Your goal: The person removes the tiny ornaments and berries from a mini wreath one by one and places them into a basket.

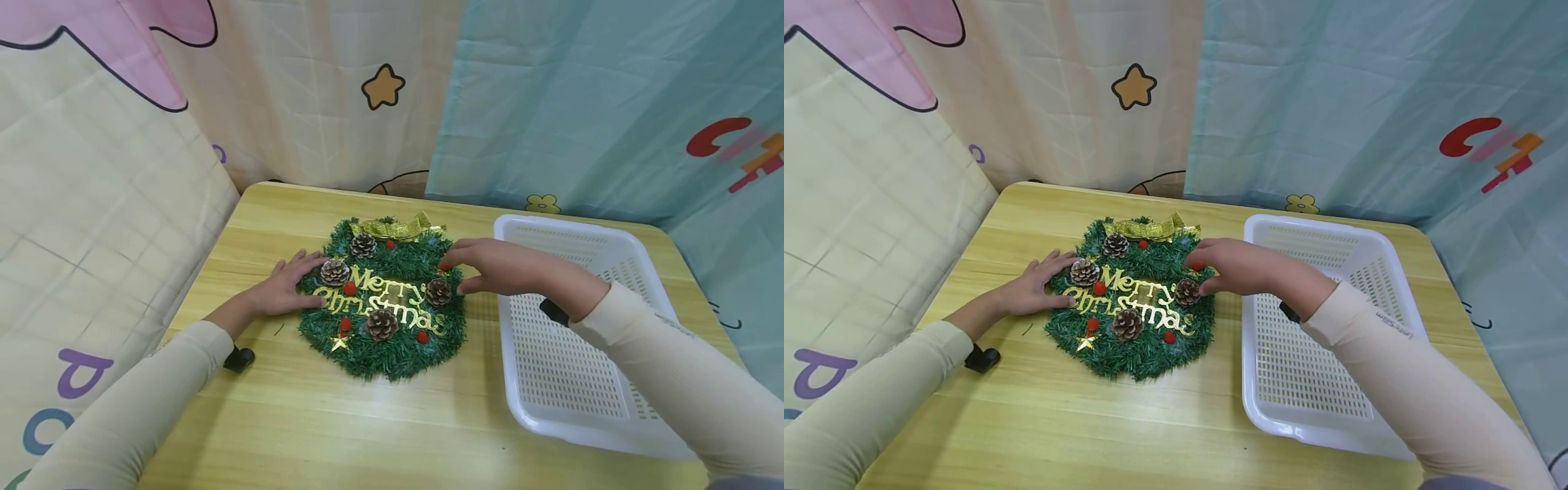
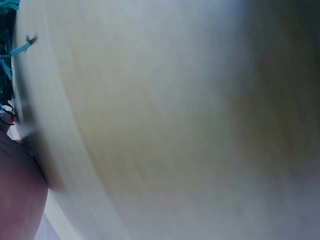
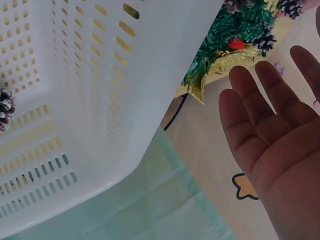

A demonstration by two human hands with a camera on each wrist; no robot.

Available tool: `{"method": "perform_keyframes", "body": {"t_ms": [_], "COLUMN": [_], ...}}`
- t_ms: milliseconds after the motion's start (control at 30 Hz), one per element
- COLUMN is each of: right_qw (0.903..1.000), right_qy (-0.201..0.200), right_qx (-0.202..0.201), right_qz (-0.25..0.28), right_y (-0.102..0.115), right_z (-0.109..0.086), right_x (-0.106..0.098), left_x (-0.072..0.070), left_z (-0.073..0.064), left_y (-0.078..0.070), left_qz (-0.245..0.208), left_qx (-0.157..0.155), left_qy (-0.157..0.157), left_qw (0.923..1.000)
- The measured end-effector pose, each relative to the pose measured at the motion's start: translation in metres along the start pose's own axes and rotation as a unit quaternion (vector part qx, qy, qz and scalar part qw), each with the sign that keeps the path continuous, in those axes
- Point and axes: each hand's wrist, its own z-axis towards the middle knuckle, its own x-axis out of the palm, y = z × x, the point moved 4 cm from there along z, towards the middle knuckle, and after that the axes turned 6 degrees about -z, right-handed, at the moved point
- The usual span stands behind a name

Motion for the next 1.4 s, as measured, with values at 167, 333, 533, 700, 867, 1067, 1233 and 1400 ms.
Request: {"method": "perform_keyframes", "body": {"t_ms": [167, 333, 533, 700, 867, 1067, 1233, 1400], "right_qw": [0.9998, 0.9995, 0.9984, 0.9972, 0.9957, 0.9945, 0.9932, 0.9907], "right_qy": [0.015, 0.030, 0.053, 0.071, 0.088, 0.101, 0.115, 0.134], "right_qx": [-0.008, -0.005, 0.001, 0.000, 0.006, 0.003, 0.004, 0.019], "right_qz": [0.007, 0.010, 0.017, 0.025, 0.031, 0.027, 0.020, 0.009], "right_y": [0.002, 0.003, 0.001, -0.003, -0.006, -0.003, 0.000, -0.002], "right_z": [0.006, 0.012, 0.020, 0.027, 0.031, 0.038, 0.045, 0.050], "right_x": [0.000, 0.001, 0.004, 0.005, 0.007, 0.009, 0.013, 0.015], "left_x": [0.000, 0.000, -0.001, 0.000, 0.000, -0.001, 0.000, 0.000], "left_z": [0.000, 0.001, 0.001, 0.000, 0.000, 0.001, 0.001, 0.001], "left_y": [0.001, 0.001, 0.001, 0.001, 0.002, 0.002, 0.002, 0.002], "left_qz": [0.002, 0.001, 0.002, 0.002, 0.001, 0.004, 0.002, 0.001], "left_qx": [0.001, 0.001, 0.002, 0.004, 0.003, 0.002, 0.001, 0.000], "left_qy": [0.000, -0.001, -0.001, 0.000, 0.000, 0.000, 0.002, 0.003], "left_qw": [1.0000, 1.0000, 1.0000, 1.0000, 1.0000, 1.0000, 1.0000, 1.0000]}}
